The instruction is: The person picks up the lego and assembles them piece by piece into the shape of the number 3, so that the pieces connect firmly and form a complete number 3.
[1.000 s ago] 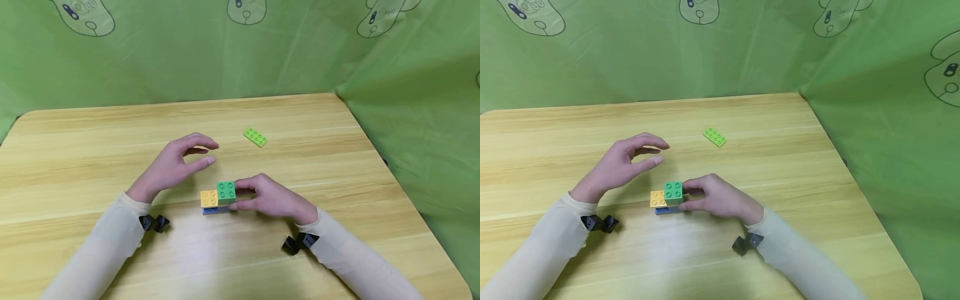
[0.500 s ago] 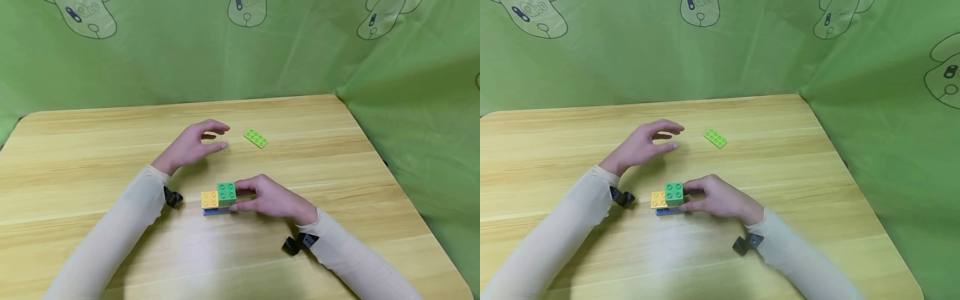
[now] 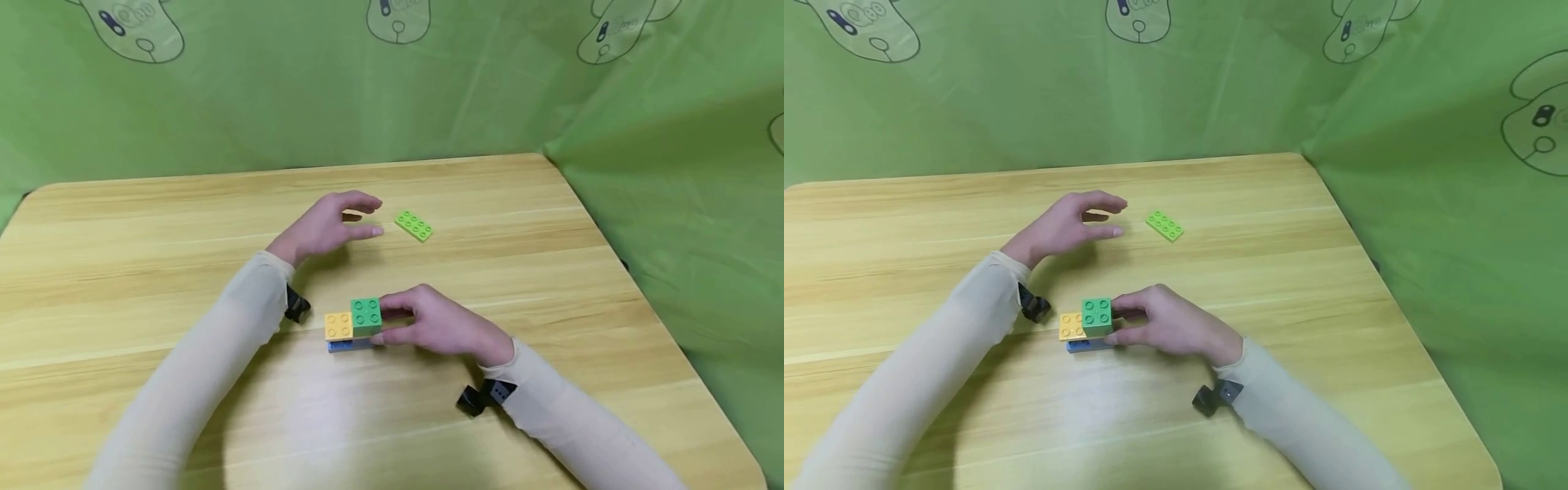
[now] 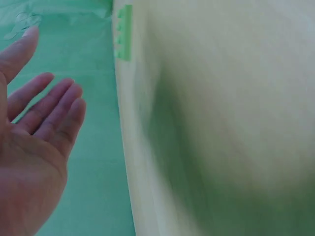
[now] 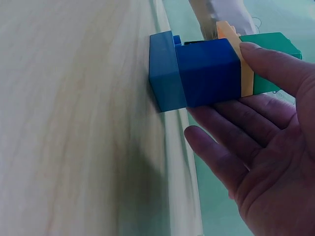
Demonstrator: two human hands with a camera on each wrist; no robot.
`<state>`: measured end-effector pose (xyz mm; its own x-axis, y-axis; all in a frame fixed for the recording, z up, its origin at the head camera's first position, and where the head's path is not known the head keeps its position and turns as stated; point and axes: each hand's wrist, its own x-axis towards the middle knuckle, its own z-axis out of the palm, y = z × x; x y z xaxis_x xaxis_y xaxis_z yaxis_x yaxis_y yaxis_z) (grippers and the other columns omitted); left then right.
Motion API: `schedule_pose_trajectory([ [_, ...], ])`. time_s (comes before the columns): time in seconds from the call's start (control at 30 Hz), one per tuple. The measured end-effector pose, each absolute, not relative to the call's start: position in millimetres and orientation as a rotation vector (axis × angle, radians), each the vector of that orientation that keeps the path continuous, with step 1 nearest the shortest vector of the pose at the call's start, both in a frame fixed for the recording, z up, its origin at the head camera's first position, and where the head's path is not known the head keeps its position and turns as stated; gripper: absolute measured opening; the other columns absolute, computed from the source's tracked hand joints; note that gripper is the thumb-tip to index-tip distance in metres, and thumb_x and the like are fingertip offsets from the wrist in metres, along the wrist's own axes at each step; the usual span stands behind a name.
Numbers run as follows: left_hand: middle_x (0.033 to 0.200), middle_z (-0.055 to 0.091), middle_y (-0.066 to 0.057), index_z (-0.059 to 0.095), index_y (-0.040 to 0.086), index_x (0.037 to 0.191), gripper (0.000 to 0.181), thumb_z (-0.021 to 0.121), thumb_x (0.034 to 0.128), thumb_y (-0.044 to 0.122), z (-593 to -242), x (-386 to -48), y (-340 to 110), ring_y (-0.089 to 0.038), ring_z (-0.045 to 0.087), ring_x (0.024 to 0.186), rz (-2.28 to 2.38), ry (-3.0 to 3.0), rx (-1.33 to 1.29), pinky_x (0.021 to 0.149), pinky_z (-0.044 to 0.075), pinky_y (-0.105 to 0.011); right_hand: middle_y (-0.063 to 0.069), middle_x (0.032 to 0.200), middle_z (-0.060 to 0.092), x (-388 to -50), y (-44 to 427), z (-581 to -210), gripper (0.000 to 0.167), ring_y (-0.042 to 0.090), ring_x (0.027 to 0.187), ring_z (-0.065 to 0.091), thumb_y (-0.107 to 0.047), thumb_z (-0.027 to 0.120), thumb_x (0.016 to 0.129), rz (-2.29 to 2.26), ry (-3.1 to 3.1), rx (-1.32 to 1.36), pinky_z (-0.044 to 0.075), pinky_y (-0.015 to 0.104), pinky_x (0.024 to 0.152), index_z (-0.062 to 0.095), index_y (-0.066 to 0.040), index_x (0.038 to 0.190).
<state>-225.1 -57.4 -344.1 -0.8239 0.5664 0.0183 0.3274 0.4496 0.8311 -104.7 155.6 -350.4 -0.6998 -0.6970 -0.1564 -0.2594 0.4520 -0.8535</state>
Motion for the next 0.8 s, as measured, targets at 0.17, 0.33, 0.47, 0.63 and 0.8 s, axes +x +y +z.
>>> schedule_pose_trajectory([
  [0.17,0.137,0.054,-0.005,0.054,0.009,0.138,0.055,0.073,0.0906,0.03,-342.5,-232.8,-49.2,-0.018,0.047,0.127,1.308,2.413,0.746,0.106,0.038,-0.03,-0.013,0.108,0.069,-105.2,155.3,-351.1,0.032,0.007,0.096,0.064,-0.022,0.076,0.089,-1.167,2.222,-0.801,0.052,0.032,0.088,0.07,-0.013,0.118],
  [0.33,0.14,0.052,-0.004,0.052,0.008,0.14,0.057,0.072,0.0913,0.029,-345.5,-243.3,-39.9,-0.018,0.045,0.129,1.273,2.414,0.754,0.107,0.037,-0.03,-0.012,0.106,0.07,-105.9,154.6,-350.4,0.03,0.009,0.095,0.064,-0.022,0.076,0.089,-1.177,2.213,-0.809,0.052,0.033,0.087,0.07,-0.013,0.117],
  [0.47,0.141,0.051,-0.005,0.05,0.005,0.141,0.059,0.072,0.0914,0.026,-348.1,-254.0,-33.9,-0.019,0.043,0.132,1.189,2.447,0.796,0.108,0.035,-0.03,-0.01,0.106,0.07,-106.6,152.3,-350.8,0.03,0.01,0.095,0.064,-0.02,0.076,0.089,-1.185,2.203,-0.815,0.053,0.033,0.087,0.07,-0.011,0.117],
  [0.63,0.14,0.052,-0.008,0.051,0.002,0.14,0.056,0.073,0.0908,0.018,-350.2,-265.9,-23.5,-0.021,0.045,0.13,1.079,2.494,0.876,0.109,0.035,-0.031,-0.006,0.108,0.07,-106.0,152.8,-351.6,0.032,0.012,0.095,0.064,-0.02,0.075,0.089,-1.195,2.198,-0.818,0.053,0.034,0.087,0.069,-0.008,0.119],
  [0.8,0.136,0.054,-0.01,0.054,0.001,0.138,0.054,0.074,0.0895,0.015,-354.6,-271.5,-10.9,-0.022,0.048,0.126,1.0,2.513,0.935,0.107,0.036,-0.029,-0.005,0.109,0.07,-104.9,155.5,-353.0,0.033,0.013,0.097,0.064,-0.02,0.074,0.09,-1.213,2.194,-0.817,0.052,0.037,0.088,0.069,-0.008,0.12],
])
